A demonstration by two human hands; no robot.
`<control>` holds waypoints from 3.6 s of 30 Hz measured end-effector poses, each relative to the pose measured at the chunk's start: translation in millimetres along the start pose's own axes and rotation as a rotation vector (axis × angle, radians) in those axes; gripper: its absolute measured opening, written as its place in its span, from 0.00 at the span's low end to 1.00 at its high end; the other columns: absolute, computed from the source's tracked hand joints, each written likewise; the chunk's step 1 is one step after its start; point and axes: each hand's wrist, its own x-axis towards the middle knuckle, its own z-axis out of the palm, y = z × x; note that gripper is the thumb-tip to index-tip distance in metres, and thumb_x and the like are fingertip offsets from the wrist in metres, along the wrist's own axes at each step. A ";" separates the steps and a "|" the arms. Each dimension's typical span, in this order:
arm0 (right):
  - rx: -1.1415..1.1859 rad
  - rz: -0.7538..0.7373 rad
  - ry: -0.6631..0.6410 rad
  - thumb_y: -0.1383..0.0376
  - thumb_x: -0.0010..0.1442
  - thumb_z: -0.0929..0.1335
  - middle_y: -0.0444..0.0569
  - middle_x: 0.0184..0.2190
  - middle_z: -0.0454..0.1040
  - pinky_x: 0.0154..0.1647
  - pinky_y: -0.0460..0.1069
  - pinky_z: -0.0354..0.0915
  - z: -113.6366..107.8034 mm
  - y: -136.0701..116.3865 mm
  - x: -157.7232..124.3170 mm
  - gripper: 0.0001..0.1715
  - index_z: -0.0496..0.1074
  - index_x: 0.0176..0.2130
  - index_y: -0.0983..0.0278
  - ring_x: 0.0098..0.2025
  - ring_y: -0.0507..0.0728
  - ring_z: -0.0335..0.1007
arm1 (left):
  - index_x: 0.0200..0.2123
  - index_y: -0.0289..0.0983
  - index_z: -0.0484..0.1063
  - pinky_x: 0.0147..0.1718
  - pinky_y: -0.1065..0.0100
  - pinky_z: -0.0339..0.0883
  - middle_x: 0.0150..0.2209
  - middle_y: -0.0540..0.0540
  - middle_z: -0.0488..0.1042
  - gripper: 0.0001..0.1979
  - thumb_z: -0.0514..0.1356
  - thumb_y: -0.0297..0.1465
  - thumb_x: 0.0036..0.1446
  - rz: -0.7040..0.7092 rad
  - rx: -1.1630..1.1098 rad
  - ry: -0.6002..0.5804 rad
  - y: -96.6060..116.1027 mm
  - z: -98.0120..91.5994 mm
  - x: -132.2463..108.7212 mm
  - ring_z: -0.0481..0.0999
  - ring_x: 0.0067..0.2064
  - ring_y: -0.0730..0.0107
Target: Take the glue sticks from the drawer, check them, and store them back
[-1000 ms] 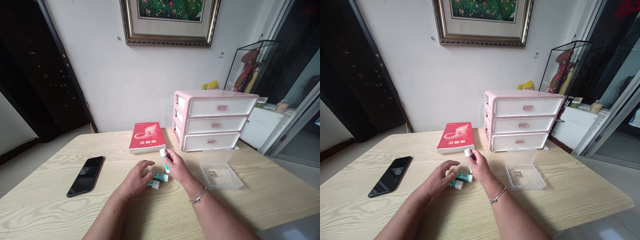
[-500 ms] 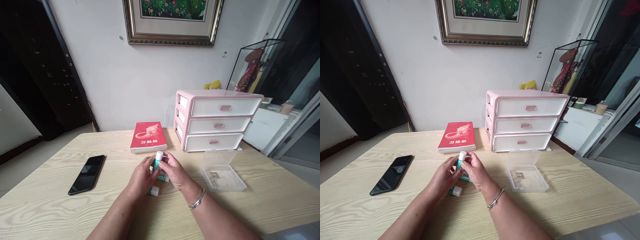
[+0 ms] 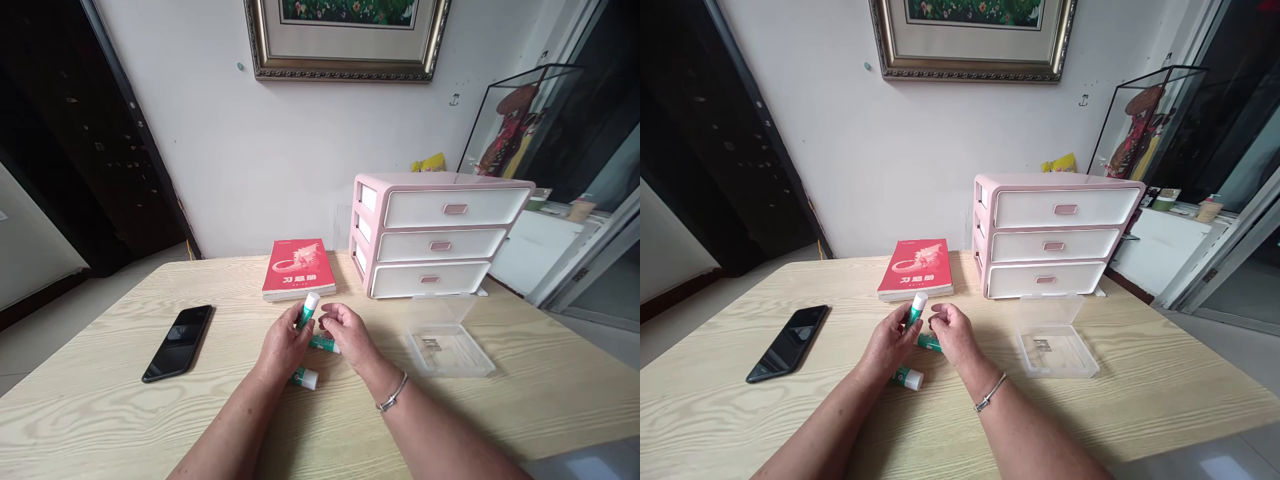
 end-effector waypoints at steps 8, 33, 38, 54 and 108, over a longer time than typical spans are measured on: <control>-0.746 -0.249 -0.135 0.67 0.54 0.69 0.51 0.40 0.78 0.47 0.52 0.64 -6.4 2.7 -11.8 0.20 0.75 0.48 0.62 0.45 0.59 0.72 | 0.56 0.38 0.68 0.34 0.70 0.66 0.36 0.49 0.76 0.21 0.54 0.40 0.62 -0.049 0.008 0.097 -5.0 -1.1 3.0 0.74 0.34 0.68; -1.009 0.071 -0.239 0.65 0.51 0.66 0.52 0.23 0.77 0.25 0.51 0.60 -24.9 -16.9 -20.2 0.04 0.70 0.31 0.61 0.26 0.61 0.75 | 0.28 0.42 0.74 0.24 0.68 0.50 0.26 0.49 0.76 0.06 0.62 0.38 0.47 -0.160 0.533 -0.502 11.6 -50.9 -11.5 0.71 0.27 0.64; -0.724 0.388 -0.304 0.64 0.52 0.66 0.42 0.08 0.64 0.14 0.49 0.62 -11.1 -10.6 -19.7 0.03 0.65 0.31 0.60 0.12 0.59 0.67 | 0.27 0.41 0.72 0.23 0.69 0.50 0.25 0.49 0.75 0.10 0.60 0.41 0.50 -0.165 0.461 -0.479 8.2 -44.2 -7.6 0.71 0.26 0.66; -0.408 0.545 -0.539 0.77 0.51 0.62 0.41 0.14 0.71 0.14 0.45 0.67 -1.8 -28.4 -29.6 0.16 0.53 0.35 0.60 0.16 0.56 0.72 | 0.26 0.38 0.67 0.23 0.71 0.53 0.23 0.53 0.68 0.19 0.59 0.49 0.52 -0.219 0.276 -0.541 2.1 -37.0 -4.7 0.61 0.24 0.73; -0.304 -0.462 -0.130 0.70 0.59 0.58 0.41 0.21 0.64 0.28 0.45 0.58 -7.4 -48.9 -45.7 0.11 0.65 0.28 0.62 0.25 0.51 0.60 | 0.38 0.35 0.72 0.31 0.72 0.62 0.32 0.47 0.71 0.22 0.59 0.49 0.59 -0.045 -0.274 -0.672 54.4 -48.4 -24.7 0.67 0.32 0.71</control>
